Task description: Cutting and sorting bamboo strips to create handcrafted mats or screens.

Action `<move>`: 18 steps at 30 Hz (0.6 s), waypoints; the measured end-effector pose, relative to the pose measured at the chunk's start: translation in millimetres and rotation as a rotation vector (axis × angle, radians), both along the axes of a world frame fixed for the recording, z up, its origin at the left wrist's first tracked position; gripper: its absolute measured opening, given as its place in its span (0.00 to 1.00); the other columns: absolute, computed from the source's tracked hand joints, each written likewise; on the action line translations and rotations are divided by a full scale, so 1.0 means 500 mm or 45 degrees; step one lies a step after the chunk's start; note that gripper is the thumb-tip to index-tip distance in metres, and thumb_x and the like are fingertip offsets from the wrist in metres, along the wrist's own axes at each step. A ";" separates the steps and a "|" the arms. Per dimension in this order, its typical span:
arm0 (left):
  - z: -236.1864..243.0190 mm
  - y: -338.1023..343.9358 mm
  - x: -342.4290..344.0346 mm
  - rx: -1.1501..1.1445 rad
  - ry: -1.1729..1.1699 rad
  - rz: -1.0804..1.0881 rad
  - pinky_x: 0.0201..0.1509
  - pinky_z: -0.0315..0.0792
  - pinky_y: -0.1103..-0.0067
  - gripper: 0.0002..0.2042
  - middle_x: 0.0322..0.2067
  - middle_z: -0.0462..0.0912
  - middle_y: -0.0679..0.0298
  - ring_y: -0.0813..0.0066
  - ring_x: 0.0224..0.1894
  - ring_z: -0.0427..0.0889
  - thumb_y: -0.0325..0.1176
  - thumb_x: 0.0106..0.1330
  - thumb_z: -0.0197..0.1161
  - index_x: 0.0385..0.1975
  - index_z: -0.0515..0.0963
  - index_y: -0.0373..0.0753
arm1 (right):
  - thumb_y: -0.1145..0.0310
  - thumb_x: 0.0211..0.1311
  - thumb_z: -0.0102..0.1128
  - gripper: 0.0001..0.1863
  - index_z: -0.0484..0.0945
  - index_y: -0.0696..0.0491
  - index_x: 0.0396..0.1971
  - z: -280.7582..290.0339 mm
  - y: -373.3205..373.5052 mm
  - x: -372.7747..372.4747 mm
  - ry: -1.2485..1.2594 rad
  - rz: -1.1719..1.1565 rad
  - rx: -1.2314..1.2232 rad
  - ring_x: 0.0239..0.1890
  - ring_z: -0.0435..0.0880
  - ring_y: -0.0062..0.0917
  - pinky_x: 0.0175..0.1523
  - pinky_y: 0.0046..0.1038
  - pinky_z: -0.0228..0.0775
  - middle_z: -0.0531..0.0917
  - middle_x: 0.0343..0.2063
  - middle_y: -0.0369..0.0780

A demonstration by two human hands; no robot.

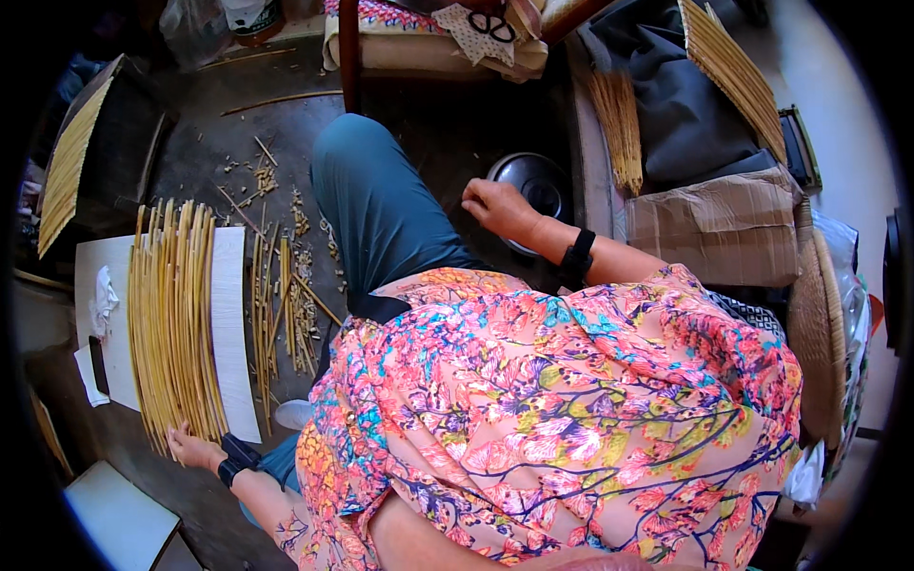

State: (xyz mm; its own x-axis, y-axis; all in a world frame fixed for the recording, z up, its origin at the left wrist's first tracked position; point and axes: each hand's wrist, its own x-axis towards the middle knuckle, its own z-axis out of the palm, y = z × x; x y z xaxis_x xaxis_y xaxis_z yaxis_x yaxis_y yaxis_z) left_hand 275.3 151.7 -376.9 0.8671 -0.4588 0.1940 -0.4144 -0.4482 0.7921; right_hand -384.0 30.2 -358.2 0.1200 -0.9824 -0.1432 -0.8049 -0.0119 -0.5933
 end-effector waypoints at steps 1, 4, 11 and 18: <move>-0.003 0.005 0.002 -0.037 0.098 0.081 0.42 0.69 0.77 0.17 0.32 0.79 0.55 0.69 0.35 0.77 0.34 0.68 0.44 0.45 0.71 0.25 | 0.64 0.53 0.58 0.09 0.78 0.55 0.29 -0.008 0.011 -0.013 0.005 -0.006 0.010 0.34 0.79 0.42 0.38 0.36 0.70 0.80 0.29 0.48; -0.020 0.027 0.006 -0.069 0.137 0.161 0.40 0.70 0.78 0.17 0.31 0.79 0.56 0.70 0.33 0.77 0.35 0.67 0.44 0.45 0.72 0.27 | 0.60 0.53 0.58 0.14 0.79 0.56 0.31 -0.031 0.048 -0.055 0.507 0.349 0.508 0.35 0.79 0.43 0.39 0.38 0.70 0.80 0.30 0.49; -0.010 0.066 -0.021 0.043 0.147 0.265 0.36 0.69 0.80 0.16 0.29 0.80 0.60 0.72 0.30 0.76 0.38 0.67 0.47 0.43 0.75 0.32 | 0.51 0.54 0.56 0.22 0.81 0.58 0.26 0.060 0.158 -0.169 0.864 0.353 0.931 0.34 0.80 0.42 0.39 0.39 0.72 0.81 0.28 0.49; -0.035 0.106 -0.043 -0.166 0.350 0.334 0.35 0.69 0.82 0.16 0.29 0.79 0.58 0.75 0.31 0.75 0.39 0.66 0.51 0.43 0.75 0.32 | 0.40 0.47 0.57 0.29 0.82 0.54 0.31 0.168 0.263 -0.354 1.179 0.396 1.379 0.40 0.79 0.39 0.44 0.35 0.70 0.81 0.35 0.46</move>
